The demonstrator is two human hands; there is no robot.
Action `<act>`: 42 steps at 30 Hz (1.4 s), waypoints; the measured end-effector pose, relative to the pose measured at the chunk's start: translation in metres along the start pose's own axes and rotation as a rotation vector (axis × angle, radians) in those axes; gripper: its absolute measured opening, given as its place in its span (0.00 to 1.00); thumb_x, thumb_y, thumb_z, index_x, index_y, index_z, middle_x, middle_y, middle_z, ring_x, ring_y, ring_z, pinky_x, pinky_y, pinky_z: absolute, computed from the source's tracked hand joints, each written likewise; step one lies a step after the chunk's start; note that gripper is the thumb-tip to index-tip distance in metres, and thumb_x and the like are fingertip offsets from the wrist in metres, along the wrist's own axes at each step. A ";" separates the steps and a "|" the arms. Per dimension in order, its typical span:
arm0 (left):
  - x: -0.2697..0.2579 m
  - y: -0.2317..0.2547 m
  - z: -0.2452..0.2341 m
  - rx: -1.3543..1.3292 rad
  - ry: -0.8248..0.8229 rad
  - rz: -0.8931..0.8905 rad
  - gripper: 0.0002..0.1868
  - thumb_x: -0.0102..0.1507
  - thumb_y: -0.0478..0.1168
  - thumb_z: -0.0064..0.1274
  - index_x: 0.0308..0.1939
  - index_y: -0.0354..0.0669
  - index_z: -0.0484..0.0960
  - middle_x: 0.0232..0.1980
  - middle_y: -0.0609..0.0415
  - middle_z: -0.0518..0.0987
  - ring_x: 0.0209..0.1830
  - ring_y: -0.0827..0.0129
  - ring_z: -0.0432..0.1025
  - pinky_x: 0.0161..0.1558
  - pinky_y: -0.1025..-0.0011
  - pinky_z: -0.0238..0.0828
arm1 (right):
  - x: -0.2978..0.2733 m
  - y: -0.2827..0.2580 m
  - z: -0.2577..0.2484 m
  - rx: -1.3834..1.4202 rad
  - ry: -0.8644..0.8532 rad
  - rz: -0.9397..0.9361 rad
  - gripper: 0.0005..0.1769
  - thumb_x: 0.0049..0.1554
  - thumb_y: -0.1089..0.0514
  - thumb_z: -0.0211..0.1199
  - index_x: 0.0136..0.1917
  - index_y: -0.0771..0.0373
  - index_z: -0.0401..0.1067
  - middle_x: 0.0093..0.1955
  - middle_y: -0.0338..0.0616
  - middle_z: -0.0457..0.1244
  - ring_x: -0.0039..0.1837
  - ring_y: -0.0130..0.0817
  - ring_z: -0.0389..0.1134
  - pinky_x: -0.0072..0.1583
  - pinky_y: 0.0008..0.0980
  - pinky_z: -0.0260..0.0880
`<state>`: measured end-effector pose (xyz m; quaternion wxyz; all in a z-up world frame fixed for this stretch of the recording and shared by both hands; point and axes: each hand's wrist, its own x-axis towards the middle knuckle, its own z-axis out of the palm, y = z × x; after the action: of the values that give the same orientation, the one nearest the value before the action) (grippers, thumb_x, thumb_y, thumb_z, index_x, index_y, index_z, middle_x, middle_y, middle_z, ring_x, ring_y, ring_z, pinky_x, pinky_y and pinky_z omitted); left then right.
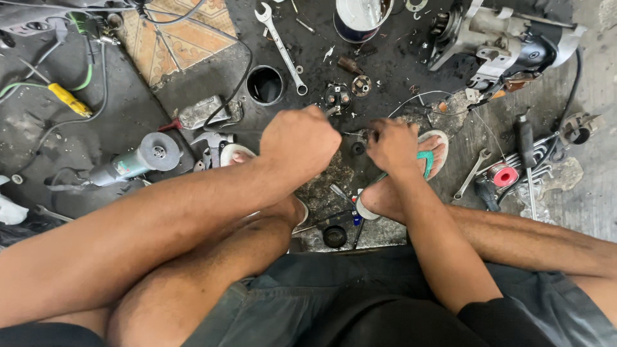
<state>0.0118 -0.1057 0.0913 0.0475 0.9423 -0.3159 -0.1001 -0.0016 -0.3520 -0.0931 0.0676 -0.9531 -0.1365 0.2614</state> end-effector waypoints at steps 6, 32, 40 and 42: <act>0.002 0.015 0.007 0.475 0.244 0.255 0.09 0.54 0.29 0.47 0.27 0.26 0.82 0.24 0.31 0.72 0.16 0.55 0.67 0.19 0.61 0.58 | 0.028 0.001 -0.014 -0.182 0.138 0.072 0.17 0.56 0.43 0.58 0.56 0.41 0.79 0.43 0.32 0.72 0.51 0.39 0.68 0.55 0.44 0.54; -0.012 -0.003 0.010 0.411 0.308 0.210 0.13 0.55 0.27 0.45 0.35 0.21 0.84 0.27 0.30 0.73 0.19 0.50 0.70 0.23 0.62 0.61 | 0.084 -0.011 -0.017 0.309 0.249 -0.272 0.44 0.40 0.38 0.78 0.69 0.43 0.71 0.64 0.27 0.67 0.72 0.36 0.56 0.70 0.50 0.41; -0.009 -0.003 -0.002 0.194 0.030 -0.031 0.10 0.56 0.33 0.48 0.28 0.28 0.83 0.21 0.47 0.70 0.14 0.62 0.70 0.15 0.66 0.60 | 0.087 -0.007 0.001 0.341 0.284 -0.299 0.44 0.40 0.39 0.78 0.69 0.42 0.70 0.60 0.26 0.69 0.73 0.33 0.56 0.70 0.52 0.40; -0.007 -0.003 0.000 0.180 0.043 -0.033 0.10 0.56 0.33 0.49 0.27 0.29 0.83 0.21 0.50 0.69 0.14 0.64 0.69 0.14 0.67 0.60 | 0.089 -0.006 -0.001 0.327 0.299 -0.313 0.44 0.40 0.38 0.78 0.69 0.42 0.70 0.59 0.25 0.68 0.72 0.32 0.56 0.70 0.51 0.41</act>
<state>0.0077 -0.0993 0.0917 -0.0321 0.9498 -0.3069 -0.0516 0.0707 -0.3200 -0.1340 0.2797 -0.9248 -0.2267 0.1229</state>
